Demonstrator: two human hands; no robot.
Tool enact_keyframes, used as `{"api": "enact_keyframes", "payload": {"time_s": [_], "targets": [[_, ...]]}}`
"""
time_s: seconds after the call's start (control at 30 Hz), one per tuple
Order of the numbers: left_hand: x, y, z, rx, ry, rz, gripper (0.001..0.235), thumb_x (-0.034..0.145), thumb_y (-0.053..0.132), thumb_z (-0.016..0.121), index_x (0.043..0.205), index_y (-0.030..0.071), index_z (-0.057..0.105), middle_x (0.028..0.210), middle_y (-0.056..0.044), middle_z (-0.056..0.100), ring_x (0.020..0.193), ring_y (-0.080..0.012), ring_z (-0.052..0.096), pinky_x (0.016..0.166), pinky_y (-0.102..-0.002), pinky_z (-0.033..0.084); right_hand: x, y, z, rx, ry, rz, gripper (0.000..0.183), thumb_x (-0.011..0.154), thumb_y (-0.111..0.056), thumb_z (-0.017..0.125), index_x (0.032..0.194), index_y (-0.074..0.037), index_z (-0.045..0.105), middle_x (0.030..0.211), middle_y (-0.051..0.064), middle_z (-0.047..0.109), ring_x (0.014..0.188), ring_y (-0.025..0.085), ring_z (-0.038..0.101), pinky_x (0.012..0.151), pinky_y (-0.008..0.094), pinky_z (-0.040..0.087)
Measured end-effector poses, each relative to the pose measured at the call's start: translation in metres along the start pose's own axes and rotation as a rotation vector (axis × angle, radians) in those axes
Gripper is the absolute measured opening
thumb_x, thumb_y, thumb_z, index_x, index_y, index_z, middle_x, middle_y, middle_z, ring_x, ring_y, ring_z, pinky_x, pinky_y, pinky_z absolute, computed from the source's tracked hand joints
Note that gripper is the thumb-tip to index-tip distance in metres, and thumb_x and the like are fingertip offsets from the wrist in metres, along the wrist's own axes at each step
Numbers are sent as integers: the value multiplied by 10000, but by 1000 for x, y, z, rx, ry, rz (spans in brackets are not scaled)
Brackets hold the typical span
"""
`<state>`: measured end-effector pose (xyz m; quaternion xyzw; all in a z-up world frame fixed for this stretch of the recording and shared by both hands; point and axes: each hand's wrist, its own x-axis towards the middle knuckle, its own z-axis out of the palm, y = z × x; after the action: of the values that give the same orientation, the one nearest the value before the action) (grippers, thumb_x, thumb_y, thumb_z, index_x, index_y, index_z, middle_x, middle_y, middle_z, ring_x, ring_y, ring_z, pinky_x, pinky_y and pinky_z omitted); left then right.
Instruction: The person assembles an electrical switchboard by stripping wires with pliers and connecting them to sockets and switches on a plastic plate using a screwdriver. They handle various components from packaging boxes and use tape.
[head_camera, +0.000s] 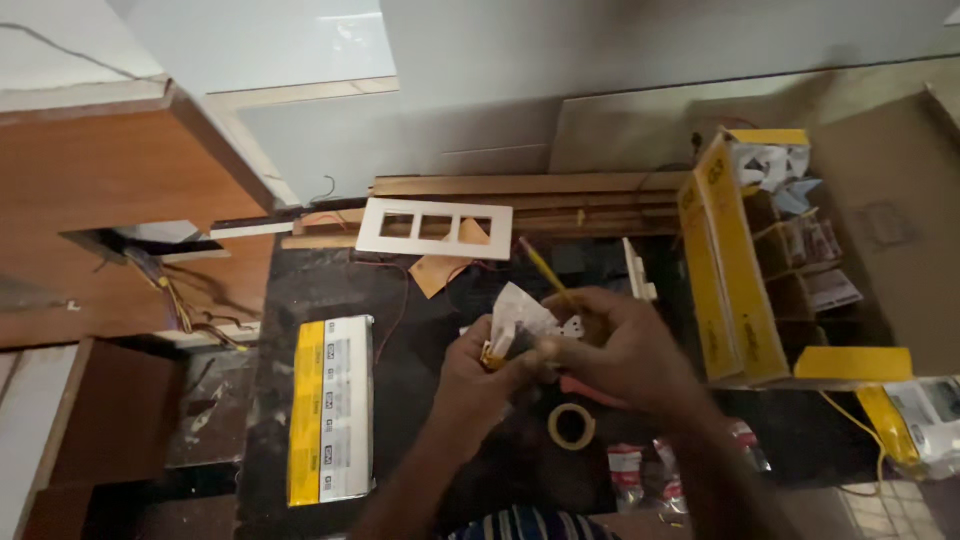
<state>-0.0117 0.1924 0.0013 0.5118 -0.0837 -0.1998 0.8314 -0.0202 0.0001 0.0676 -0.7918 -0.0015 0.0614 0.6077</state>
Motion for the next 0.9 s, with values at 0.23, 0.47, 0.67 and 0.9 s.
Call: {"api": "enact_keyframes", "payload": {"time_s": [0.23, 0.47, 0.67, 0.9], "targets": [[0, 6, -9, 190, 121, 99, 239, 972, 230, 737, 1067, 12, 718, 850, -22, 689, 702, -53, 596, 610, -233, 494, 4, 17, 30, 46, 150, 116, 244, 913, -204, 734, 1024, 12, 759, 803, 101, 772, 664, 124, 696, 574, 267, 554], [14, 1, -6, -58, 176, -22, 166, 925, 171, 733, 940, 13, 684, 760, -21, 681, 625, -94, 628, 582, -288, 556, 25, 21, 41, 371, 222, 237, 268, 953, -184, 654, 1112, 26, 701, 855, 70, 731, 706, 157, 706, 610, 333, 603], [22, 4, -15, 300, 558, 34, 180, 930, 188, 724, 914, 13, 764, 744, -19, 724, 629, -65, 623, 570, -257, 502, 3, -13, 19, -34, 126, 419, 431, 977, -277, 623, 1400, -195, 606, 880, 63, 702, 714, 119, 675, 617, 287, 595], [27, 12, -18, 364, 512, 183, 217, 929, 182, 704, 974, -10, 795, 781, -29, 777, 679, -53, 665, 611, -245, 543, -10, -24, 24, -240, 71, 371, 285, 906, -260, 758, 1137, -105, 823, 674, 87, 734, 520, 105, 568, 468, 261, 434]]}}
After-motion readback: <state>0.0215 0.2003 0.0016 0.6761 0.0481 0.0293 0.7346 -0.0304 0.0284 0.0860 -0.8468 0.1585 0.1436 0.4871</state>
